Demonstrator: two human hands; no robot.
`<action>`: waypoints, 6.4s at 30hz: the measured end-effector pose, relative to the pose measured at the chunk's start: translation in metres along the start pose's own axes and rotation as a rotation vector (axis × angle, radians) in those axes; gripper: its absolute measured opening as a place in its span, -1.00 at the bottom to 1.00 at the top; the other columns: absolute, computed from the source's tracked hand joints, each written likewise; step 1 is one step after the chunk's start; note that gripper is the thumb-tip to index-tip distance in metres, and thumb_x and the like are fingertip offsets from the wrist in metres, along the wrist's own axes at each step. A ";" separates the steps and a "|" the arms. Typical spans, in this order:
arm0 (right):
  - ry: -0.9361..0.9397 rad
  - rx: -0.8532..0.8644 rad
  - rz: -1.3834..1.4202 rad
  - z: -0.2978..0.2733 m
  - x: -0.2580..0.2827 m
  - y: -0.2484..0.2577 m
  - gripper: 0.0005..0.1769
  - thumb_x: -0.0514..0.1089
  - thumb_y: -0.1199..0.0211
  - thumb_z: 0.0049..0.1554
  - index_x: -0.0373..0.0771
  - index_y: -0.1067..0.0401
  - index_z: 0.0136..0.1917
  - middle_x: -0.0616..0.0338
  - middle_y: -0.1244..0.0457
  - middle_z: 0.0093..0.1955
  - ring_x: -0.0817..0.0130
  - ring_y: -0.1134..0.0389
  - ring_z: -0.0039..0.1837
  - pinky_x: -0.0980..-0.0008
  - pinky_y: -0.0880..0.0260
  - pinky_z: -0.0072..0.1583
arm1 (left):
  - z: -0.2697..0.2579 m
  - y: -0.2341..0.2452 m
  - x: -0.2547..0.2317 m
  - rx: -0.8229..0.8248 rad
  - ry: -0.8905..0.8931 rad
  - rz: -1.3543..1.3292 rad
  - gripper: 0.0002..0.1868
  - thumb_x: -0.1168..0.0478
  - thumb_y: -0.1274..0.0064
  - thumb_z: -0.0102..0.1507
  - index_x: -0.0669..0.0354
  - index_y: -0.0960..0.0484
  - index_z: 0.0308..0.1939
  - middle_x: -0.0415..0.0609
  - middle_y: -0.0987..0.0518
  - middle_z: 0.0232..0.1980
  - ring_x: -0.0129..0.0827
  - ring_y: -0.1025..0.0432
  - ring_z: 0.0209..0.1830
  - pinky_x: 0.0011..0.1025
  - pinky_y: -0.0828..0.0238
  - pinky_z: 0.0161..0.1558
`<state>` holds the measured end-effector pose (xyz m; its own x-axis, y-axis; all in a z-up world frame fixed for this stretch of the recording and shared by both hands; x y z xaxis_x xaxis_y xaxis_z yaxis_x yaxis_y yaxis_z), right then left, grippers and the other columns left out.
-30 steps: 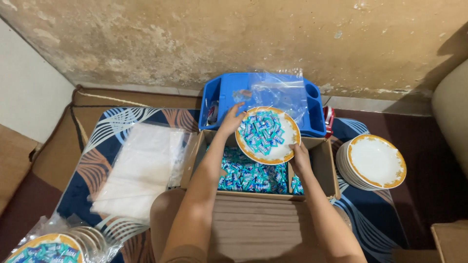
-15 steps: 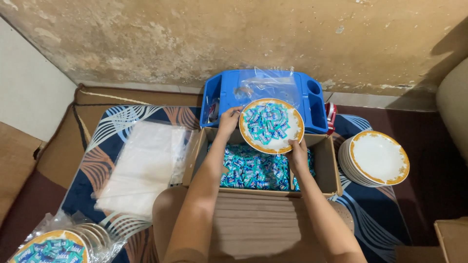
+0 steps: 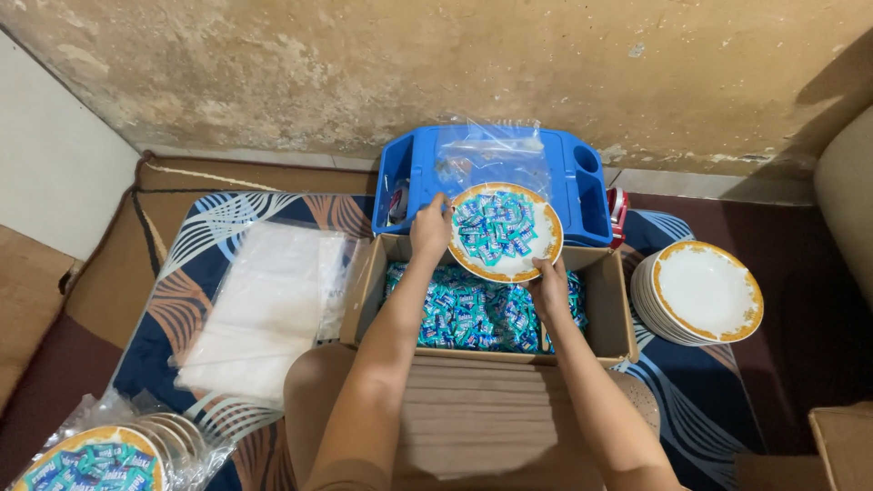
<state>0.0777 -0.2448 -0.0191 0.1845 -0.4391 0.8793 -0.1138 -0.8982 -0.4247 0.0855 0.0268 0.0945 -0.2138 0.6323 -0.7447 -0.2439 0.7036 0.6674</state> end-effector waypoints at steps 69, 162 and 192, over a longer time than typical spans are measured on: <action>0.542 0.378 -1.765 -0.017 0.057 -0.135 -0.43 0.17 0.19 0.35 -0.01 -0.33 0.49 0.07 -0.17 0.52 -0.06 -0.22 0.48 -0.35 0.08 0.47 | -0.020 -0.010 -0.006 0.049 -0.378 0.115 -0.58 0.27 0.14 0.35 0.04 -0.56 0.28 0.07 -0.17 0.52 0.08 0.07 0.61 0.21 0.06 0.46; 0.100 0.221 -0.725 -0.111 0.010 -0.008 -0.51 -0.25 -0.40 0.10 -0.14 -0.52 0.31 -0.25 -0.32 0.28 -0.15 -0.20 0.47 -0.13 -0.23 0.40 | -0.138 -0.039 0.075 -0.177 -0.159 -0.611 -0.74 0.46 0.02 0.33 0.16 -0.63 0.05 0.14 -0.46 0.02 -0.17 -0.58 -0.22 -0.28 -0.54 -0.11; 0.067 0.193 -0.445 -0.102 0.002 0.001 -0.54 -0.40 -0.29 0.13 -0.30 -0.49 0.32 -0.30 -0.33 0.22 0.08 -0.30 0.27 0.06 -0.39 0.26 | -0.074 -0.038 0.099 -0.155 -0.024 0.041 -0.83 0.13 0.16 0.40 -0.09 -0.39 0.07 -0.04 -0.31 0.15 0.03 -0.19 0.29 0.16 -0.15 0.20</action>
<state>-0.0212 -0.2442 0.0044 0.1102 -0.0153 0.9938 0.1463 -0.9887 -0.0315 0.0033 0.0385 -0.0052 -0.2047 0.6685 -0.7150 -0.3791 0.6193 0.6875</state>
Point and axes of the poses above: each hand's wrist, its own z-axis towards the middle knuckle, its own y-axis out of the back of the hand, x = y × z, the point moved 4 cm from there along z, towards the middle knuckle
